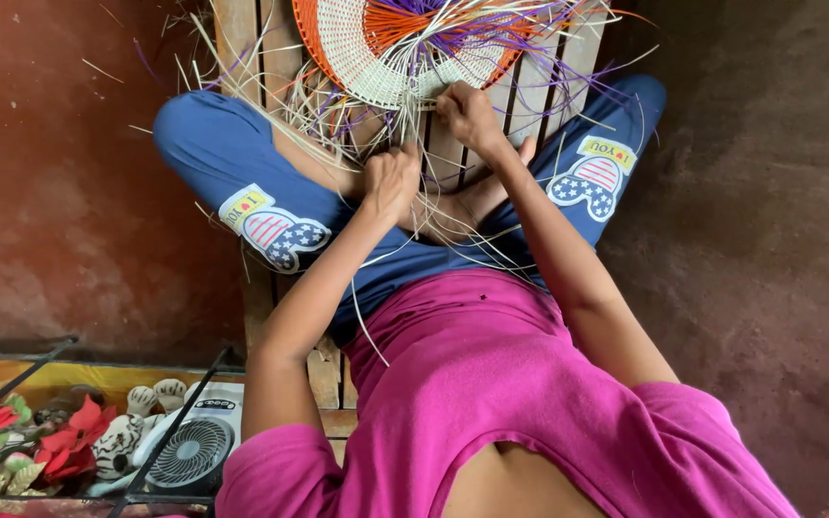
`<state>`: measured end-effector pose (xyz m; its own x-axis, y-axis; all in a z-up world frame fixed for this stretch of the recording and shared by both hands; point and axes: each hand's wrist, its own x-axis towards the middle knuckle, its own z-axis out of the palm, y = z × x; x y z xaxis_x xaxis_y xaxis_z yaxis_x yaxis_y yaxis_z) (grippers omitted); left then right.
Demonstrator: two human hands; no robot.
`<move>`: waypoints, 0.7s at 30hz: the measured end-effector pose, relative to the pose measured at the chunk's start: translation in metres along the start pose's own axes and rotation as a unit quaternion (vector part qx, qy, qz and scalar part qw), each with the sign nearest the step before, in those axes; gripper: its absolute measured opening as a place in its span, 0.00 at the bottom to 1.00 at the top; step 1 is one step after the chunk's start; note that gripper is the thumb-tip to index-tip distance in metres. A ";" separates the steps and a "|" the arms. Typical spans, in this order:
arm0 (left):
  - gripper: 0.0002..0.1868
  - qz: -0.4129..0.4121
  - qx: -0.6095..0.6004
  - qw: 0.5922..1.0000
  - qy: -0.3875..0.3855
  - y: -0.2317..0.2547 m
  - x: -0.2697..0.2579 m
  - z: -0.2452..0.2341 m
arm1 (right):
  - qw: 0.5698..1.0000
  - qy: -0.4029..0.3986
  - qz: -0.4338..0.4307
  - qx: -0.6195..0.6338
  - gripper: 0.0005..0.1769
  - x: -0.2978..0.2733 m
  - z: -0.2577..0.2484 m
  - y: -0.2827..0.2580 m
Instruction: Weaving a colorful circular fan using natural and dyed fibers.
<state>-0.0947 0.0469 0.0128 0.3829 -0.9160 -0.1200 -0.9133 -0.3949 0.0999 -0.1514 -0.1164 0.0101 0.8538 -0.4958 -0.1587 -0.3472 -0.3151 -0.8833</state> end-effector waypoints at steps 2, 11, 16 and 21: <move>0.12 -0.008 0.060 0.995 -0.077 0.004 -0.002 0.005 | 0.996 -0.042 -0.002 0.081 0.08 -0.001 -0.006 -0.008; 0.16 0.025 0.110 0.980 -0.164 0.024 -0.001 0.017 | 0.994 -0.026 -0.057 -0.090 0.20 0.000 0.019 0.013; 0.11 0.038 -0.075 0.989 -0.122 0.025 -0.004 0.003 | 0.971 0.001 -0.052 -0.234 0.15 -0.009 0.030 -0.001; 0.16 0.005 -0.214 0.970 -0.115 -0.017 0.018 -0.055 | 0.967 0.038 -0.094 -0.235 0.07 -0.013 0.027 -0.014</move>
<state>-0.0648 0.0333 0.0633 0.2878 -0.8992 -0.3295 -0.7570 -0.4244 0.4969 -0.1474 -0.0834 0.0123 0.8947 -0.4454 0.0338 -0.3407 -0.7294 -0.5931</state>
